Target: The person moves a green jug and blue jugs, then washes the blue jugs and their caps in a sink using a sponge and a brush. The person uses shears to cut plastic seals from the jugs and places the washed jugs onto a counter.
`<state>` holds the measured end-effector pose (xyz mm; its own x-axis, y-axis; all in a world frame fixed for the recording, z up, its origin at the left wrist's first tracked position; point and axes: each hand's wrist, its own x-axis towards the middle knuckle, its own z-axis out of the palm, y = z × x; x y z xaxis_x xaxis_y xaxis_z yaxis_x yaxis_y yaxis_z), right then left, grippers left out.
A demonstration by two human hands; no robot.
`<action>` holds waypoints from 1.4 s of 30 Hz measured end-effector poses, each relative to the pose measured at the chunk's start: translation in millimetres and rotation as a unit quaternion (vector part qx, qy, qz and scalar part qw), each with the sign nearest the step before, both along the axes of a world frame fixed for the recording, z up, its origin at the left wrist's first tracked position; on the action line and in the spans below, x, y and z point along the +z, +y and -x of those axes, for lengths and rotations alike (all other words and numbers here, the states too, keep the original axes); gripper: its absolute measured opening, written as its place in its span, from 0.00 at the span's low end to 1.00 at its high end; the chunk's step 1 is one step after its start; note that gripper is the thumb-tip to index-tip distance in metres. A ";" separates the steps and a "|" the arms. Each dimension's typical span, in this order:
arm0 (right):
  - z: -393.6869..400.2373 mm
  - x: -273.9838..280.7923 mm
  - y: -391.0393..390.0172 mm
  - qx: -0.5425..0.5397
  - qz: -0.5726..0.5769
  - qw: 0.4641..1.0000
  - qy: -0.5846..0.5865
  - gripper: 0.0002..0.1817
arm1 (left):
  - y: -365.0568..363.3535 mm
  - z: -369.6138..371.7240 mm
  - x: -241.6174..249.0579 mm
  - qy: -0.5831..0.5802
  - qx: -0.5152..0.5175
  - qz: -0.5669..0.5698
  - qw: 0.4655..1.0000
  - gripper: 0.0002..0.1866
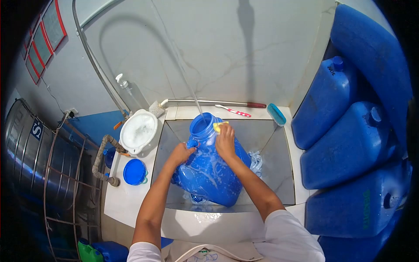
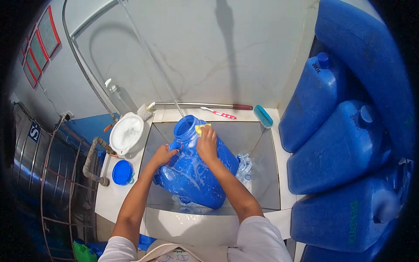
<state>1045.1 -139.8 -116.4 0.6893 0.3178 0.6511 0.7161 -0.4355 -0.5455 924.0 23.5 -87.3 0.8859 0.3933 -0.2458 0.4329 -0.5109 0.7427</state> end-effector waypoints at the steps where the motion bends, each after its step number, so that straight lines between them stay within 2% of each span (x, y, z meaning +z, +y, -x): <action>1: -0.4 3.1 -2.7 0.001 0.000 1.000 -0.001 0.16 | -2.0 0.2 0.6 -0.011 -0.009 0.033 0.999 0.13; 3: 2.8 18.8 -17.3 0.118 -0.016 0.992 0.053 0.17 | -11.4 8.8 8.9 -0.017 -0.002 0.071 0.997 0.11; 5: 13.0 55.8 -41.2 0.140 -0.021 0.987 0.073 0.18 | -28.3 20.9 18.3 -0.020 0.004 0.114 0.993 0.10; 7: 13.4 94.7 -58.3 0.159 -0.033 0.987 0.015 0.17 | -47.2 26.1 24.3 -0.017 -0.059 0.101 0.993 0.12; 8: 10.8 106.6 -64.1 0.172 -0.001 0.984 -0.038 0.16 | -55.2 26.4 18.1 -0.019 -0.071 0.102 0.992 0.12; 9: 12.0 117.5 -74.3 0.157 0.000 0.987 -0.041 0.16 | -62.4 24.3 5.2 -0.050 -0.117 -0.023 0.992 0.13; 10: 15.1 127.4 -86.0 0.157 0.186 0.970 0.022 0.15 | -75.2 24.3 11.7 -0.083 -0.161 -0.148 0.972 0.14; 11: 22.6 134.5 -97.9 0.151 0.361 0.915 0.091 0.14 | -86.6 28.1 17.3 -0.087 -0.178 -0.148 0.969 0.14; 12: 19.0 120.0 -110.7 0.146 0.429 0.886 0.096 0.13 | -108.9 41.3 49.6 -0.049 -0.200 -0.205 0.957 0.15; 13: 28.5 119.5 -126.5 0.152 0.480 0.855 0.125 0.13 | -126.1 54.7 74.6 -0.014 -0.220 -0.261 0.940 0.17; 16: 78.9 92.7 -165.0 0.166 0.594 0.757 0.217 0.15 | -150.9 91.2 102.4 -0.028 -0.309 -0.314 0.897 0.17; 17: 92.9 67.1 -177.1 0.158 0.592 0.756 0.229 0.15 | -157.3 103.0 109.1 -0.042 -0.342 -0.351 0.871 0.15; 18: 100.5 29.0 -187.9 0.170 0.585 0.751 0.256 0.15 | -161.2 113.7 112.9 -0.043 -0.354 -0.349 0.867 0.15; 19: 119.2 31.7 -188.8 0.183 0.577 0.745 0.280 0.16 | -163.7 123.0 116.5 -0.055 -0.365 -0.368 0.853 0.14; 20: 126.8 39.1 -187.4 0.170 0.630 0.704 0.281 0.15 | -167.2 132.6 118.8 -0.069 -0.372 -0.386 0.841 0.14; 21: 135.9 38.9 -182.3 0.164 0.641 0.696 0.279 0.15 | -170.4 144.2 119.9 -0.070 -0.376 -0.387 0.839 0.14; 24: 165.6 24.9 -159.1 0.144 0.641 0.713 0.246 0.15 | -177.6 187.1 108.4 -0.170 -0.387 -0.369 0.828 0.10; 27: 172.1 12.8 -144.5 0.116 0.636 0.733 0.214 0.15 | -176.6 229.9 116.9 -0.187 -0.388 -0.358 0.828 0.09; 32: 174.5 20.4 -139.4 0.081 0.611 0.763 0.193 0.15 | -164.0 279.5 119.8 -0.261 -0.384 -0.386 0.797 0.07; 35: 171.5 26.5 -135.0 0.075 0.577 0.792 0.185 0.15 | -158.6 291.9 129.7 -0.243 -0.387 -0.378 0.805 0.04; 42: 138.5 33.2 -85.2 0.064 0.411 0.902 0.116 0.15 | -146.1 293.1 136.2 -0.255 -0.397 -0.387 0.792 0.07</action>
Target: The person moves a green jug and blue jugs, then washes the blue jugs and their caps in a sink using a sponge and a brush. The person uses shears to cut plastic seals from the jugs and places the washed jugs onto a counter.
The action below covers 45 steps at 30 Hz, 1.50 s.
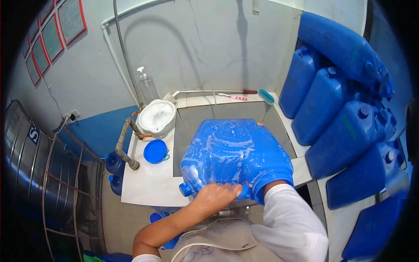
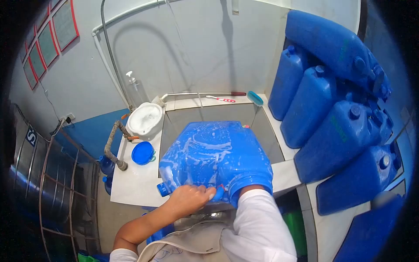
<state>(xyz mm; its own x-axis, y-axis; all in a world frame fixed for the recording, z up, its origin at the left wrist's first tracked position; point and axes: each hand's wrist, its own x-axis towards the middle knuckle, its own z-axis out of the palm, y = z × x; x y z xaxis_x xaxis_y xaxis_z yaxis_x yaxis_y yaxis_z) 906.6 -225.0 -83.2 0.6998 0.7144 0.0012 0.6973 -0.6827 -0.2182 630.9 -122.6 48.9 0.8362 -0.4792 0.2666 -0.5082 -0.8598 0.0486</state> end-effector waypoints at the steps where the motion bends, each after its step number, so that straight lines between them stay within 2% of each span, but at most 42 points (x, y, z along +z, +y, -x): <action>1: -5.7 -2.5 9.7 0.004 -0.016 1.000 -0.014 0.15 | -0.1 -1.8 3.3 0.005 0.005 -0.003 1.000 0.07; 6: -24.7 -18.3 34.8 0.014 0.003 0.998 -0.066 0.15 | 2.8 -6.9 8.2 0.024 0.013 -0.005 1.000 0.07; 14: -33.2 -14.9 8.0 0.030 0.160 0.978 -0.132 0.15 | -11.9 -14.9 3.7 0.034 0.058 0.042 0.997 0.08; 19: -15.8 -3.5 -26.4 0.047 0.275 0.944 -0.176 0.15 | -13.0 -66.1 -17.7 0.052 0.093 0.030 0.994 0.07; 23: 4.8 -2.2 -47.6 0.054 0.324 0.922 -0.204 0.15 | -9.6 -99.8 -39.0 0.069 0.104 0.011 0.992 0.08; 28: 15.3 -8.3 -71.3 0.042 0.321 0.916 -0.238 0.15 | -9.3 -109.7 -35.5 0.102 0.129 -0.014 0.986 0.12; 30: 12.3 -16.7 -81.9 0.032 0.275 0.915 -0.293 0.15 | -7.8 -107.1 -39.7 0.089 0.106 -0.017 0.990 0.10; 31: 24.3 3.0 -80.1 0.032 0.208 0.907 -0.366 0.15 | -7.2 -106.0 -39.9 0.073 0.089 -0.019 0.993 0.09; 32: 43.2 19.7 -82.1 0.007 0.330 0.926 -0.186 0.15 | -8.7 -104.4 -40.9 0.074 0.087 -0.022 0.993 0.09; 33: 60.6 35.9 -85.5 0.007 0.328 0.926 -0.185 0.15 | -11.0 -100.1 -42.5 0.069 0.092 -0.019 0.993 0.08; 35: 79.4 48.6 -90.5 -0.031 0.268 0.963 0.031 0.15 | -13.5 -89.0 -46.0 0.064 0.099 -0.016 0.993 0.08; 36: 79.3 33.0 -92.9 -0.028 0.269 0.962 0.029 0.15 | -15.3 -80.8 -48.8 0.045 0.097 -0.003 0.994 0.06; 37: 69.7 6.7 -96.4 -0.088 0.092 0.969 0.212 0.15 | -18.0 -73.9 -51.2 0.024 0.097 0.013 0.995 0.05; 38: 61.7 -6.6 -96.5 -0.140 -0.093 0.908 0.382 0.14 | -19.4 -66.1 -54.0 0.020 0.103 0.013 0.994 0.05; 39: 60.0 -19.8 -97.1 -0.165 -0.232 0.817 0.501 0.14 | -21.5 -57.8 -57.7 0.004 0.111 0.018 0.994 0.04; 41: 56.3 -34.2 -85.5 -0.174 -0.373 0.703 0.579 0.14 | -23.3 -40.9 -68.9 -0.017 0.128 0.023 0.991 0.03; 42: 53.2 -39.7 -74.8 -0.178 -0.424 0.669 0.584 0.14 | -24.1 -34.4 -76.1 -0.044 0.109 0.042 0.992 0.03; 45: 55.0 -58.1 -39.2 -0.195 -0.536 0.618 0.542 0.14 | -27.2 -15.7 -77.1 -0.077 0.093 0.047 0.992 0.03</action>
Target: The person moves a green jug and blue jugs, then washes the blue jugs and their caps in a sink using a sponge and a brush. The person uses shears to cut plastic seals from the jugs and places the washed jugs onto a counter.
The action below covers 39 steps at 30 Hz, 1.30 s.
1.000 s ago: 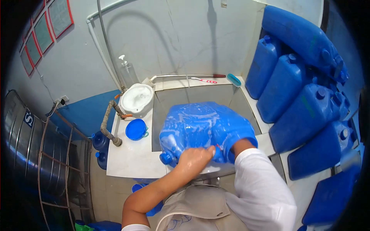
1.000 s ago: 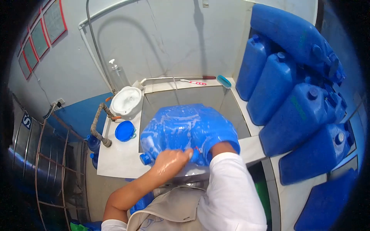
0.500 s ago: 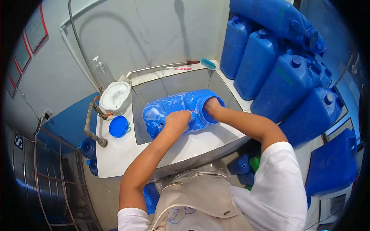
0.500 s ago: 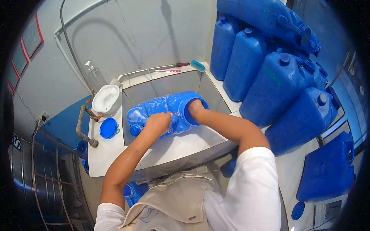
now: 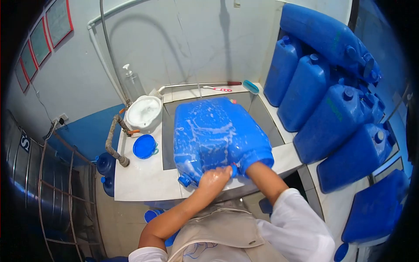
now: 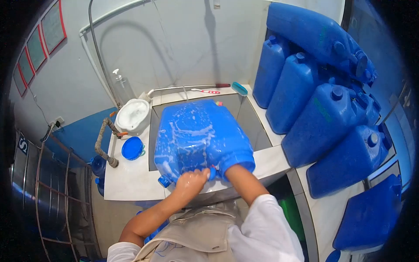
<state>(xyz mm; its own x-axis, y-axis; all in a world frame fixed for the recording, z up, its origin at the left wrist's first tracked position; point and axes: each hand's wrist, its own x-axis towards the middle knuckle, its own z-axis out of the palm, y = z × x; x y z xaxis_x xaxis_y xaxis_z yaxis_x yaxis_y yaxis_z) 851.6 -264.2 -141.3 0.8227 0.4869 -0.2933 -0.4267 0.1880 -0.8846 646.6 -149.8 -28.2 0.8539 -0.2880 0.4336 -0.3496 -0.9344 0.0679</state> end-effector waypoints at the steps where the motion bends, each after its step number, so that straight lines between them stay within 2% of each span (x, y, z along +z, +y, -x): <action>1: 0.3 -2.5 10.0 -0.022 -0.012 1.000 -0.016 0.14 | 1.6 4.3 2.3 0.001 -0.003 -0.018 1.000 0.03; 4: 2.5 -0.9 22.7 -0.049 -0.008 0.997 -0.058 0.14 | 15.3 9.6 0.1 0.002 -0.009 -0.052 0.999 0.02; 9: 0.9 4.9 28.5 -0.050 0.048 0.988 -0.138 0.14 | 17.6 9.8 10.5 -0.028 -0.034 0.010 0.999 0.02; 13: -0.9 13.0 28.8 -0.030 0.137 0.964 -0.226 0.14 | 12.7 3.4 11.7 -0.007 -0.018 0.013 1.000 0.02; 16: -1.3 28.0 21.6 0.023 0.272 0.894 -0.356 0.14 | 14.4 -9.5 13.3 -0.033 -0.010 0.014 0.999 0.02; 19: -4.9 50.7 5.8 0.177 0.426 0.762 -0.454 0.14 | 13.2 -24.0 20.9 -0.010 -0.005 0.037 0.999 0.03; 22: -8.2 75.1 -24.7 0.373 0.510 0.626 -0.458 0.14 | 15.4 -41.4 22.2 -0.003 0.005 0.043 0.999 0.05; 24: -10.7 94.9 -45.3 0.459 0.523 0.570 -0.437 0.14 | 18.1 -60.7 20.7 -0.004 0.029 0.034 0.999 0.06; 28: -24.9 147.5 -49.7 0.521 0.496 0.547 -0.428 0.14 | 36.1 -95.0 16.9 0.044 0.077 -0.008 0.996 0.10; 30: -20.3 193.4 -33.9 0.359 0.573 0.551 -0.489 0.10 | 54.0 -114.1 7.1 0.058 0.100 0.019 0.993 0.15; 32: -24.6 234.6 -5.9 0.314 0.528 0.565 -0.551 0.09 | 71.6 -132.8 -3.6 0.052 0.131 0.047 0.989 0.16; 34: -38.3 241.7 43.5 0.244 0.403 0.585 -0.661 0.06 | 80.6 -145.2 -16.7 0.052 0.160 0.078 0.983 0.17; 35: -52.3 231.2 80.6 0.232 0.319 0.611 -0.686 0.07 | 85.0 -150.6 -22.3 0.052 0.177 0.107 0.977 0.16; 38: -70.2 192.1 213.1 0.184 0.162 0.595 -0.765 0.11 | 93.0 -161.9 -36.4 0.064 0.229 0.138 0.961 0.17; 39: -75.4 172.5 257.4 0.171 0.122 0.613 -0.762 0.11 | 94.1 -165.3 -41.1 0.073 0.239 0.175 0.952 0.19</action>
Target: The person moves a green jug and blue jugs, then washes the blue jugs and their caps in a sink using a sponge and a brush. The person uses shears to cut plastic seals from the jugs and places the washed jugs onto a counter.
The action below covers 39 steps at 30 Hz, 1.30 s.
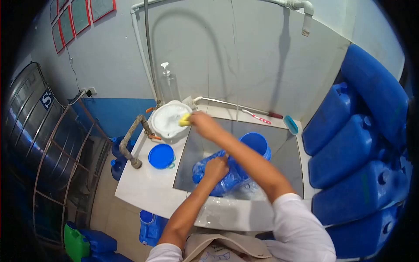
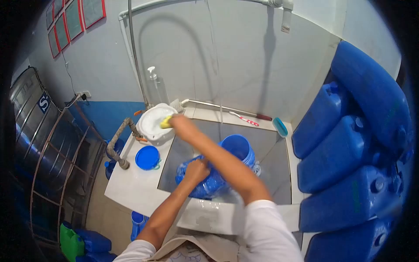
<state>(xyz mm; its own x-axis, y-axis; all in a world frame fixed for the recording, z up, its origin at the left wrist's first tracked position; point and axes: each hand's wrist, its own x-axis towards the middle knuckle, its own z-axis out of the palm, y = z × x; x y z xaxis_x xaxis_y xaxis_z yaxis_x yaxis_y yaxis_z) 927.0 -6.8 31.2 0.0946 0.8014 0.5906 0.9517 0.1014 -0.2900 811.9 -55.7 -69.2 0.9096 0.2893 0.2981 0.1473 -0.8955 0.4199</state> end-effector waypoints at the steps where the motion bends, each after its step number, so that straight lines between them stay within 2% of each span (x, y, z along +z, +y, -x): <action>1: -2.2 -20.3 38.2 0.001 0.031 0.999 0.044 0.11 | 0.7 -5.2 -4.6 0.003 0.011 0.040 0.999 0.22; 3: -30.2 -49.1 71.4 -0.002 0.058 0.994 0.094 0.12 | 10.4 -19.3 -8.4 0.012 0.017 0.078 0.997 0.24; 5: -76.4 -61.9 73.4 -0.070 0.059 0.977 0.191 0.12 | 20.2 -22.8 -17.4 0.038 0.046 0.151 0.987 0.28; 6: -113.8 -58.4 56.4 -0.050 0.167 0.962 0.212 0.09 | 30.1 -26.5 -23.2 0.054 0.056 0.202 0.976 0.31; 7: -153.4 -75.0 41.5 -0.061 0.145 0.934 0.320 0.08 | 39.4 -32.8 -30.7 0.055 0.054 0.208 0.975 0.31; 8: -201.6 -97.6 27.5 -0.036 0.176 0.965 0.190 0.06 | 48.1 -39.0 -42.5 0.030 0.072 0.264 0.961 0.31; 9: -190.5 -60.5 -0.6 -0.180 0.185 0.866 0.427 0.05 | 57.8 -46.2 -58.5 0.006 0.091 0.319 0.943 0.30; 10: -167.3 -20.6 -29.2 -0.189 0.156 0.746 0.619 0.04 | 72.7 -57.2 -91.4 -0.079 0.046 0.264 0.960 0.25; 11: -170.3 -21.3 -36.4 -0.192 0.158 0.743 0.621 0.04 | 74.0 -55.6 -80.5 -0.074 0.046 0.268 0.960 0.25; 13: -176.1 -24.7 -46.6 -0.200 0.188 0.731 0.625 0.05 | 74.3 -52.7 -40.3 0.058 0.128 0.461 0.876 0.20; 14: -177.4 -25.2 -47.1 -0.202 0.188 0.729 0.627 0.05 | 75.7 -53.9 -45.3 0.007 0.119 0.512 0.851 0.16; 18: -177.5 -24.8 -43.0 -0.204 0.221 0.751 0.588 0.06 | 75.9 -54.0 -45.8 0.016 0.150 0.523 0.839 0.16; 20: -180.6 -28.6 -43.8 -0.195 0.215 0.733 0.616 0.06 | 76.9 -51.7 -41.7 0.008 0.136 0.547 0.826 0.16; 21: -180.3 -26.5 -43.8 -0.187 0.209 0.716 0.639 0.06 | 79.1 -52.1 -43.3 0.007 0.140 0.546 0.826 0.16; 22: -179.9 -24.5 -44.4 -0.201 0.220 0.743 0.599 0.07 | 80.1 -53.5 -45.2 0.015 0.134 0.522 0.842 0.16; 24: -180.6 -20.5 -44.1 -0.185 0.227 0.748 0.596 0.07 | 83.0 -56.8 -42.6 0.023 0.130 0.500 0.856 0.16; 26: -182.0 -16.6 -44.0 -0.171 0.232 0.752 0.592 0.07 | 89.5 -62.1 -29.5 0.078 0.105 0.390 0.912 0.19; 27: -183.1 -12.5 -42.5 -0.182 0.221 0.749 0.598 0.07 | 94.9 -67.9 -33.2 0.077 0.106 0.391 0.911 0.19; 29: -179.6 -4.0 -41.7 -0.192 0.211 0.746 0.602 0.07 | 107.3 -82.1 -45.4 -0.040 -0.024 0.161 0.986 0.22; 30: -175.3 1.8 -42.9 -0.200 0.219 0.737 0.607 0.07 | 108.2 -90.3 -41.3 -0.042 -0.023 0.161 0.986 0.22; 32: -176.3 2.3 -42.4 -0.211 0.227 0.729 0.610 0.07 | 102.9 -111.2 -32.1 0.041 0.019 0.047 0.998 0.23; 34: -180.5 1.0 -39.7 -0.200 0.253 0.763 0.560 0.07 | 100.9 -135.1 -34.8 -0.003 0.006 0.013 1.000 0.24; 36: -182.5 5.0 -42.1 -0.195 0.239 0.765 0.565 0.07 | 99.5 -150.7 -30.8 -0.045 -0.009 -0.023 0.999 0.25; 38: -179.8 12.2 -45.8 -0.188 0.226 0.767 0.571 0.06 | 97.5 -157.2 -22.3 0.044 -0.043 0.062 0.996 0.26; 39: -182.3 11.0 -47.1 -0.166 0.207 0.773 0.577 0.06 | 94.5 -154.9 -17.0 0.044 -0.046 0.063 0.996 0.26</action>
